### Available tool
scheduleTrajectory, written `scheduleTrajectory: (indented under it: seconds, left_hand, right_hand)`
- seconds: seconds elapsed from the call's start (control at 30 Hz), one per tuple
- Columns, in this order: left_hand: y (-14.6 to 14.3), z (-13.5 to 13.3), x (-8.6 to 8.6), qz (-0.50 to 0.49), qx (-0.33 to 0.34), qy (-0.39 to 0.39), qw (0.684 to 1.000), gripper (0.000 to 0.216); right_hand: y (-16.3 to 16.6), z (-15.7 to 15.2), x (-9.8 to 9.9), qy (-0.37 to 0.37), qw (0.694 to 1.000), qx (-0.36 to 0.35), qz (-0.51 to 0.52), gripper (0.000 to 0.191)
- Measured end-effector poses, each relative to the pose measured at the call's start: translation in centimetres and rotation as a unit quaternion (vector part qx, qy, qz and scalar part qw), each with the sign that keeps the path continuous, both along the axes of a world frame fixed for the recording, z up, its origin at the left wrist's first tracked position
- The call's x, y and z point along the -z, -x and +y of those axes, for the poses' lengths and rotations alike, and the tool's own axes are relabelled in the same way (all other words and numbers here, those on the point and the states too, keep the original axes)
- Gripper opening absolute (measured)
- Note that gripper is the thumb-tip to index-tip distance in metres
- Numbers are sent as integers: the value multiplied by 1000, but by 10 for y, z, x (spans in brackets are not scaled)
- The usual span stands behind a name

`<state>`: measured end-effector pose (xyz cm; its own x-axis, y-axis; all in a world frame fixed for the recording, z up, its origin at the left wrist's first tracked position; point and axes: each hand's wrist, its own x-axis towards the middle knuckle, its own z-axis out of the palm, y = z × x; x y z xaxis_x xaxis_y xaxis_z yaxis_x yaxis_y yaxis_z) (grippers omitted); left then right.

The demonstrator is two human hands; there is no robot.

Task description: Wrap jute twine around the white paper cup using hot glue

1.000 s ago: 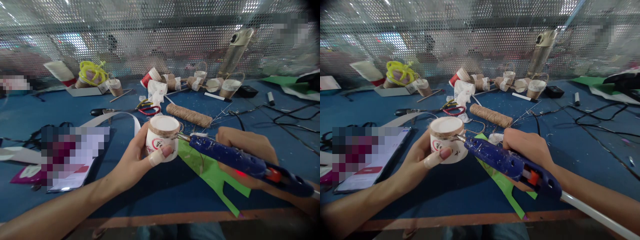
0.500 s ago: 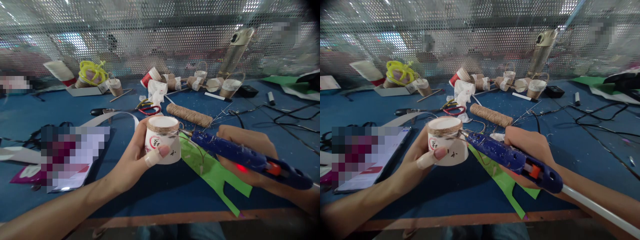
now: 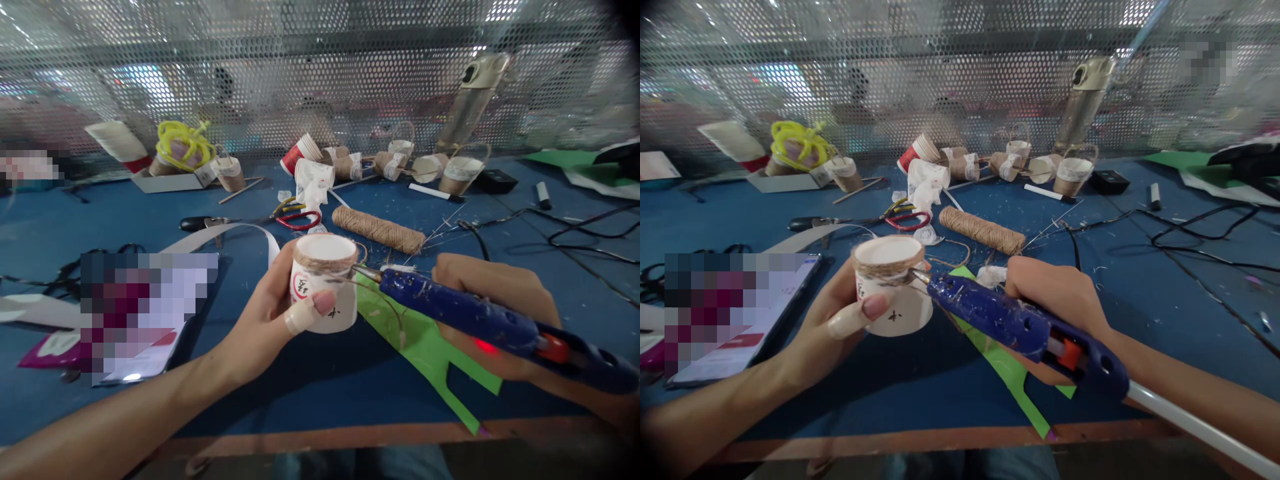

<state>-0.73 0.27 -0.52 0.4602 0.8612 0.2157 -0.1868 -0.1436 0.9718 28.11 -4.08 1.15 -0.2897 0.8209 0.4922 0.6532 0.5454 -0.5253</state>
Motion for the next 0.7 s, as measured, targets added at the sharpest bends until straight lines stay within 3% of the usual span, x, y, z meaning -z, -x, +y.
scheduleTrajectory:
  seconds: [0.43, 0.7]
  left_hand:
    - [1, 1, -1, 5, -5, 16, 1000, 44]
    - [0, 0, -3, -16, 0, 26, 1000, 41]
  right_hand:
    - [-4, 7, 6, -28, 999, -29, 1, 29]
    - [-1, 7, 1, -11, 1000, 0, -23, 25]
